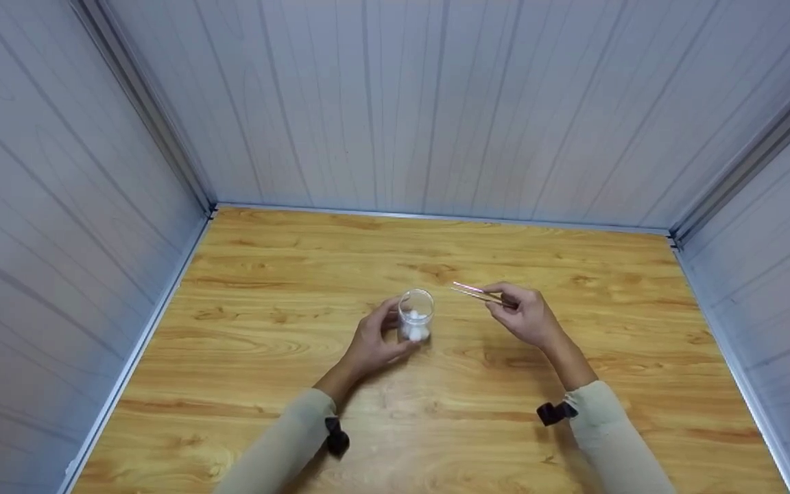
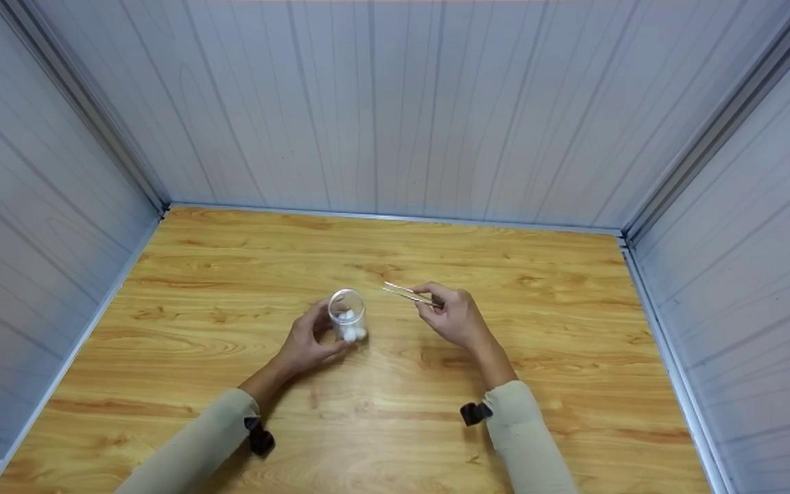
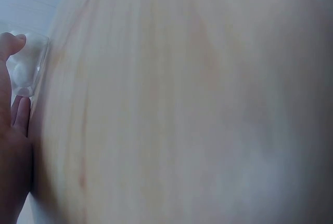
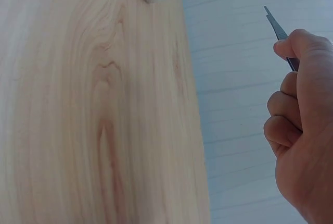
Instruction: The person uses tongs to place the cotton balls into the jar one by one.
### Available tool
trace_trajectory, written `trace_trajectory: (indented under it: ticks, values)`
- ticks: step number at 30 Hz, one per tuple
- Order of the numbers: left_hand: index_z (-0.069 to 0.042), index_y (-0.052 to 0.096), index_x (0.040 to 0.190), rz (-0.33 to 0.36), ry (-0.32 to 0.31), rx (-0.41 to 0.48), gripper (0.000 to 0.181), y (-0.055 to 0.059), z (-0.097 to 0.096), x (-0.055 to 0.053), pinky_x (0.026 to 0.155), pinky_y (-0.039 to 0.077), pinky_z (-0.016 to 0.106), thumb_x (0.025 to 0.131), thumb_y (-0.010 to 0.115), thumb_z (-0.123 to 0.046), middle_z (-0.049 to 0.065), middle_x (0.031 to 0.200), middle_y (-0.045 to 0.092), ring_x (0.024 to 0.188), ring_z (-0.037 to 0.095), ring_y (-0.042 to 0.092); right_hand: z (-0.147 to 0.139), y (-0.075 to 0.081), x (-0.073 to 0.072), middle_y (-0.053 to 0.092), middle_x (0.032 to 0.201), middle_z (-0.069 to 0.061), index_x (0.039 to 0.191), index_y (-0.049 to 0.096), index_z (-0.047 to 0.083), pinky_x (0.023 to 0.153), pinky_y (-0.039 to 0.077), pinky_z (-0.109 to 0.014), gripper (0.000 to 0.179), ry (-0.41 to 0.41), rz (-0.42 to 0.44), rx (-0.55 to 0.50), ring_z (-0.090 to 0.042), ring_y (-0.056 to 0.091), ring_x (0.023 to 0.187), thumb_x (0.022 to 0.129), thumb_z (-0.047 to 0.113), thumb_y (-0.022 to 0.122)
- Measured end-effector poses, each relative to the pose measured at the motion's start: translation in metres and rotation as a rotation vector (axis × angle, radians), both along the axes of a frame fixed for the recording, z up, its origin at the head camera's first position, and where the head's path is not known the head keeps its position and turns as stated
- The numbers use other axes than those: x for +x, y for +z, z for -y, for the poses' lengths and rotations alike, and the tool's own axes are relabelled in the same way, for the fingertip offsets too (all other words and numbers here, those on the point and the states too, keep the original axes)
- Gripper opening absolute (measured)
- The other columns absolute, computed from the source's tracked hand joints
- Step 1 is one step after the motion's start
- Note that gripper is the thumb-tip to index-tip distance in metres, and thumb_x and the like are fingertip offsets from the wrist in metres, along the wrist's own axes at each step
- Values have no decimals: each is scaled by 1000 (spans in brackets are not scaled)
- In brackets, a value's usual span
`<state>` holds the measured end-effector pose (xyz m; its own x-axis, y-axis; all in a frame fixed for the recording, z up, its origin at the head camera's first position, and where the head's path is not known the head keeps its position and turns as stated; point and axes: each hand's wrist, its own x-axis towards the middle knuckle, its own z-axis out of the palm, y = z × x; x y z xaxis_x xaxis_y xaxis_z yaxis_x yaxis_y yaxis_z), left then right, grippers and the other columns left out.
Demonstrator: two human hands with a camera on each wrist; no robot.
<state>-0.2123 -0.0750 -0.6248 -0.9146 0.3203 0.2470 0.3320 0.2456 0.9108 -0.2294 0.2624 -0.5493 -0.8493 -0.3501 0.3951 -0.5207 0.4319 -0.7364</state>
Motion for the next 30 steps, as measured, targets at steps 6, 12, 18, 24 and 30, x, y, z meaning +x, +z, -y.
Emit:
trace_trajectory:
  ticks: [6, 12, 18, 24, 30]
  values:
    - [-8, 55, 159, 0, 1, -2, 83, 1, 0, 0, 117, 65, 51, 87, 97, -11, 24, 143, 73, 132, 43, 74, 2, -3, 1, 47, 63, 6, 123, 83, 5, 55, 29, -19, 20, -85, -19, 21, 5, 28, 58, 104, 1, 76]
    - [-7, 54, 162, 6, -6, 0, 85, 1, 0, 1, 117, 64, 50, 88, 96, -9, 25, 145, 71, 133, 43, 74, 3, -4, 2, 64, 73, -1, 122, 84, 5, 56, 36, -18, 19, -126, -24, 36, 2, 41, 62, 104, 3, 77]
    - [-6, 53, 163, 12, -9, 7, 85, 2, 0, 1, 117, 64, 49, 89, 94, -7, 24, 146, 70, 134, 42, 74, 5, -7, 3, 70, 85, -7, 116, 84, 2, 64, 42, -17, 16, -150, -41, 55, -2, 51, 72, 101, 3, 81]
    - [-5, 54, 161, 6, -9, 9, 84, 2, 0, 1, 117, 65, 50, 88, 95, -7, 25, 145, 71, 133, 43, 74, 5, -13, 3, 67, 86, -9, 114, 83, -3, 67, 45, -15, 18, -163, -44, 45, -1, 53, 78, 97, -2, 81]
    - [-6, 53, 161, 4, -1, -6, 84, 2, 0, 1, 117, 65, 47, 88, 95, -8, 24, 146, 71, 134, 43, 74, 6, -14, 5, 69, 85, -8, 117, 83, -3, 70, 50, -19, 20, -195, 2, 54, -4, 58, 79, 97, -2, 82]
